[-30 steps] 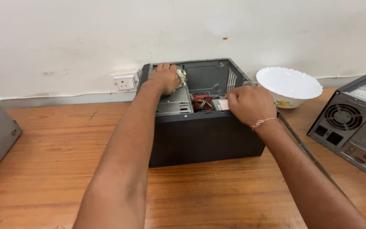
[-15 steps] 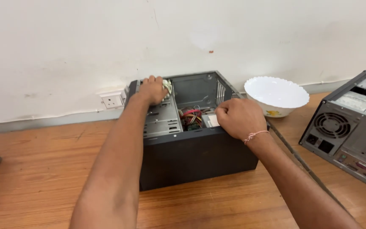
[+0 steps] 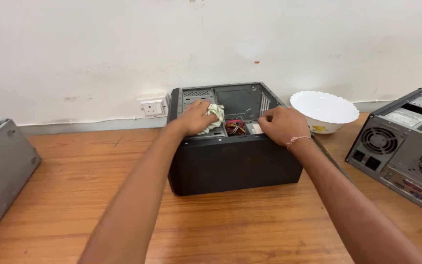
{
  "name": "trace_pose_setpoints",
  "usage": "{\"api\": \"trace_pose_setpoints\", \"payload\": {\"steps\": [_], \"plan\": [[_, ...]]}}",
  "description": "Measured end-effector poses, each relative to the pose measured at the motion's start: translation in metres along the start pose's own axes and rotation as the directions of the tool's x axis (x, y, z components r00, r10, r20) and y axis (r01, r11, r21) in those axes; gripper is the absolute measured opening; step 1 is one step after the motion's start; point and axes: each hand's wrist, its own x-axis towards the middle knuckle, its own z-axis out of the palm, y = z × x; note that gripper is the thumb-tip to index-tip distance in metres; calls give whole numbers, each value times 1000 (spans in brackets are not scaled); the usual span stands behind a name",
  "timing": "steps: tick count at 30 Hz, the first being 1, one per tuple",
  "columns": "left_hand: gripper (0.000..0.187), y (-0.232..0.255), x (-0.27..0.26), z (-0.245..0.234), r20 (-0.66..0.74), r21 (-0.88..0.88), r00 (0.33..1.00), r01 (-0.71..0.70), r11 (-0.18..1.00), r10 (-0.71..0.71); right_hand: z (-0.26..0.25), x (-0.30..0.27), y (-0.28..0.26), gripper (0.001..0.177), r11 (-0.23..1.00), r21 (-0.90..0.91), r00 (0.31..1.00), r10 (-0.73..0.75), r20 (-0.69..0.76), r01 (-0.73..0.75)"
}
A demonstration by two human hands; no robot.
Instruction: Cleaning the internal and external surfaces of computer tower cases using a dry cloth.
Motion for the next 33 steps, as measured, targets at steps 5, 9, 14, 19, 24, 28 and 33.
{"api": "trace_pose_setpoints", "payload": {"steps": [5,9,14,19,24,28,33], "plan": [[36,28,-33,-13,19,-761,994,82,644,-103,4,-1,3,34,999,-28,999,-32,12,32],[31,5,-23,-3,-75,-775,997,-58,629,-1,7,-1,0,37,993,-61,995,-99,30,101],[47,24,-35,-18,-76,-741,990,23,671,-117,-14,-1,-39,57,956,239,974,-198,110,168],[83,17,-37,-22,-159,-767,985,-81,637,-66,24,1,-102,99,708,693,943,-309,126,139],[107,7,-24,-19,-79,-887,978,19,462,-192,57,1,-122,73,830,374,910,-388,-146,414],[104,8,-20,-12,-119,-777,964,57,627,-236,36,3,-85,51,858,344,921,-322,-219,382],[85,5,-10,10,-259,-35,946,193,981,-196,-1,2,34,31,949,-148,908,-310,-281,279]]}}
